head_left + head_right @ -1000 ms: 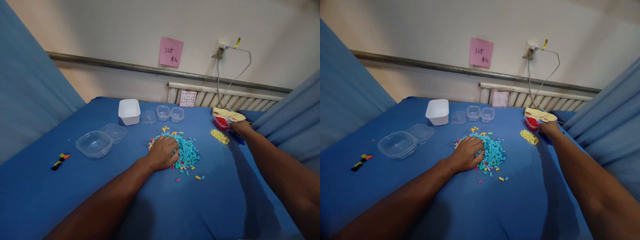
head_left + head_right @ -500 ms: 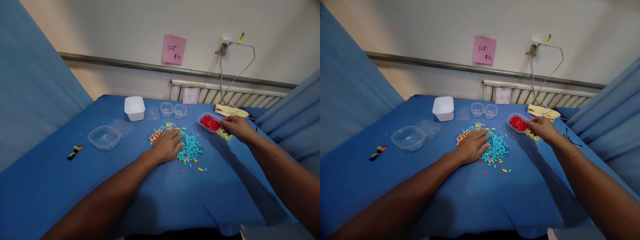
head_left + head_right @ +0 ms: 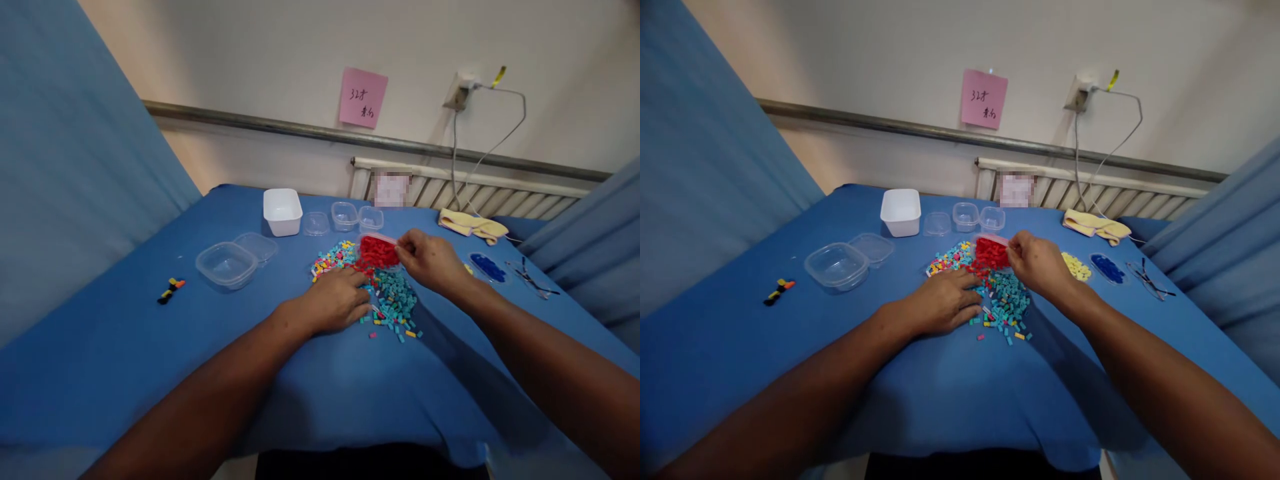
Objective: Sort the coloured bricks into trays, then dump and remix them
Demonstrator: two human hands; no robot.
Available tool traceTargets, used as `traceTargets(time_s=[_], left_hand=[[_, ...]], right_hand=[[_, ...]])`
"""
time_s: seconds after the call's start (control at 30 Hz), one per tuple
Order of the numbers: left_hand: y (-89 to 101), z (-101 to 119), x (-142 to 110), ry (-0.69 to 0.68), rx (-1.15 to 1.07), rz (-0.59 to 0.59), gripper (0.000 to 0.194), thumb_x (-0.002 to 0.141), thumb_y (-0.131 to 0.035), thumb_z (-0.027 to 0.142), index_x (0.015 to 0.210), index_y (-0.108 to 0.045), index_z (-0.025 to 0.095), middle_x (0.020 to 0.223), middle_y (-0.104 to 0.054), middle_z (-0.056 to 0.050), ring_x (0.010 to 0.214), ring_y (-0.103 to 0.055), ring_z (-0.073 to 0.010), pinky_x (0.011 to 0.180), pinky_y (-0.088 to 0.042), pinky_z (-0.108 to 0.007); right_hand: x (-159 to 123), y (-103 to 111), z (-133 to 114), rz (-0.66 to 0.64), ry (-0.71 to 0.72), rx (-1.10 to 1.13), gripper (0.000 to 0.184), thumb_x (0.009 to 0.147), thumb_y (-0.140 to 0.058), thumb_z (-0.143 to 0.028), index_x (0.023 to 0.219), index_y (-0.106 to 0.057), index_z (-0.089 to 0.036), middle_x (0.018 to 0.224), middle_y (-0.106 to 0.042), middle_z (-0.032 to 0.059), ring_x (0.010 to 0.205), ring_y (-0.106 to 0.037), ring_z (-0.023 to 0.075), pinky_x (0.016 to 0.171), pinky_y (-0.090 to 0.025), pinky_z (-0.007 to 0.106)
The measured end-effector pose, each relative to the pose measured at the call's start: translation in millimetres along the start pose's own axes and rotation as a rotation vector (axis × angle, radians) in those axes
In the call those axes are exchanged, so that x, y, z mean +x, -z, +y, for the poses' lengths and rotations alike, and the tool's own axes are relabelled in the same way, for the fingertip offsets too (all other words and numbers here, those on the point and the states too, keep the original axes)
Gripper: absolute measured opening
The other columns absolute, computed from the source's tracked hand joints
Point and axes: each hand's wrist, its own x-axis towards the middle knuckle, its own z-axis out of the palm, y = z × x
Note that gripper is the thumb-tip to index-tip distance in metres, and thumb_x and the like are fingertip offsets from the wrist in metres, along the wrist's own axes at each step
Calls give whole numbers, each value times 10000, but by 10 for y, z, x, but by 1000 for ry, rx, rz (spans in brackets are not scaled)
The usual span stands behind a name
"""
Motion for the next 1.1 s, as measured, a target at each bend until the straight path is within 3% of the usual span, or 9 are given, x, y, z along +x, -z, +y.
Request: traceTargets(time_s=[0.1,0.23,0.33,0.43,0.57,0.8,0.9,1.03,1.1], left_hand=[[87,-137,-28,103,62,-25,386,1127,-532,391,1009,-832,179,1136,-752,-143,1051,-723,-302,933,-582,-467],[90,-318,-60,261,78,15,360,1103,-551,370,976,-820,168,1087,-732,-147,1002,-703,-298,890,-571,-467],[4,-414,-71,402,50,111,322,1101,-560,371,1040,-803,169,1192,-735,-162,1117,-698,-317,983,-573,-488],[-110,-439,-46,455,-58,178,370,1132,-535,432,1276,-760,177,1403,-717,-159,1322,-669,-313,1150,-540,-491],[-192,-337,28,421,-144,126,568,1156,-452,560,1497,-661,157,1613,-625,-183,1518,-573,-336,1302,-436,-528],[-167,17,100,332,-214,102,807,1098,-500,702,1699,-480,163,1772,-451,-203,1648,-433,-370,1369,-358,-543],[-166,163,194,272,-189,77,858,1080,-518,731,1742,-424,192,1830,-339,-217,1685,-362,-408,1362,-338,-602],[-213,326,383,127,-88,57,817,1036,-565,793,1660,-537,266,1830,-326,-220,1687,-325,-457,1314,-280,-755],[-238,360,448,83,-36,52,725,1037,-581,779,1536,-644,258,1765,-434,-211,1629,-408,-445,1283,-306,-761]], right_hand=[[-23,9,-129,9,57,-84,211,1072,-580,-342,1118,-728,-198,991,-850,110,877,-788,296,690,-434,351],[-90,52,-202,27,117,-191,262,1110,-530,-362,1171,-723,-195,1008,-850,114,877,-786,293,675,-409,349],[-187,86,-152,41,166,-250,294,1137,-500,-383,1171,-720,-191,1053,-849,119,857,-780,279,653,-381,349],[-315,124,-53,66,213,-326,316,1152,-495,-399,1122,-728,-187,1052,-843,124,792,-761,263,631,-345,353],[-467,174,54,117,273,-396,351,1168,-484,-390,1045,-741,-186,960,-827,116,762,-745,249,625,-327,348],[-605,244,122,264,343,-404,355,1176,-500,-381,1019,-757,-192,945,-839,95,752,-751,223,653,-395,334],[-638,291,163,356,339,-393,352,1170,-521,-385,1001,-756,-185,912,-837,95,723,-754,220,638,-402,331],[-674,321,243,424,281,-344,319,1149,-561,-384,1004,-750,-173,902,-842,101,748,-784,237,618,-404,324],[-698,308,281,427,234,-340,313,1140,-568,-398,1016,-748,-175,890,-843,99,740,-787,249,605,-396,327]])
